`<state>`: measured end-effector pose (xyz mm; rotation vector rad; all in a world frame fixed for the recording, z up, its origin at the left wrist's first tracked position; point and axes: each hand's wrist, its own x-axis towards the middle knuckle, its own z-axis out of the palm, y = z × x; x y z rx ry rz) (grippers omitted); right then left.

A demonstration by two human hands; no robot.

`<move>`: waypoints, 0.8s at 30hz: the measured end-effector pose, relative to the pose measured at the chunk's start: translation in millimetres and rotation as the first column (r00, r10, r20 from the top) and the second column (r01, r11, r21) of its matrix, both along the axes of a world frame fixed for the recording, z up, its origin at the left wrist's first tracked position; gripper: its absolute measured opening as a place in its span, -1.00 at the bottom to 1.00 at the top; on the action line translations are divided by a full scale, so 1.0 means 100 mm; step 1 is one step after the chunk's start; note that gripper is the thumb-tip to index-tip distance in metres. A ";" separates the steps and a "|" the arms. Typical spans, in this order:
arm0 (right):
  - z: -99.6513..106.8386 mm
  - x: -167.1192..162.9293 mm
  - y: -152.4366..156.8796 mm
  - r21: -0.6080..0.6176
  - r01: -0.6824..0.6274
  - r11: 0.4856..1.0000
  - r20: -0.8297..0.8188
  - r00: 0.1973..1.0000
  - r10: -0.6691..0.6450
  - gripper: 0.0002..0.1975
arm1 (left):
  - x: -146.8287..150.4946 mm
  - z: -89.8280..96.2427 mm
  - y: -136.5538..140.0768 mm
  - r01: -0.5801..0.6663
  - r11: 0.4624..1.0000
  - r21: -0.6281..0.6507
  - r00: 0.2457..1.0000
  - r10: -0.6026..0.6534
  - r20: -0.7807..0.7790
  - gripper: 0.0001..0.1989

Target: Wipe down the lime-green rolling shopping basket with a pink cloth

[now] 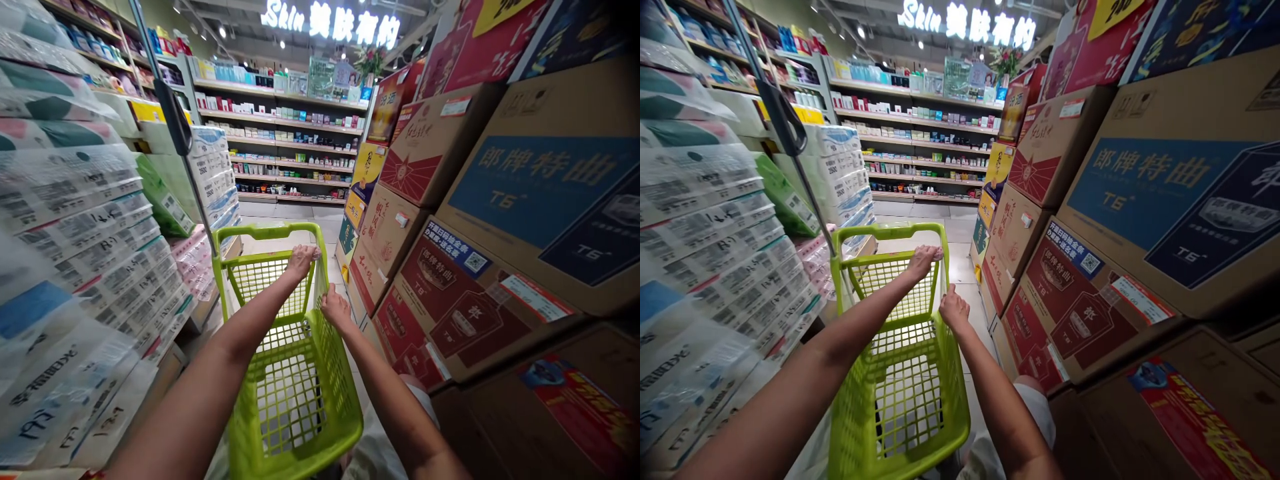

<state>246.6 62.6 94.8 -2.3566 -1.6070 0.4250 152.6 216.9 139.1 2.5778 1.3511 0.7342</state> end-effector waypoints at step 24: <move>0.06 -0.05 0.02 0.024 -0.042 0.999 -0.044 0.998 0.044 -0.67 | -0.39 -0.05 -0.03 -0.103 0.985 0.135 0.993 0.094 0.073 -0.54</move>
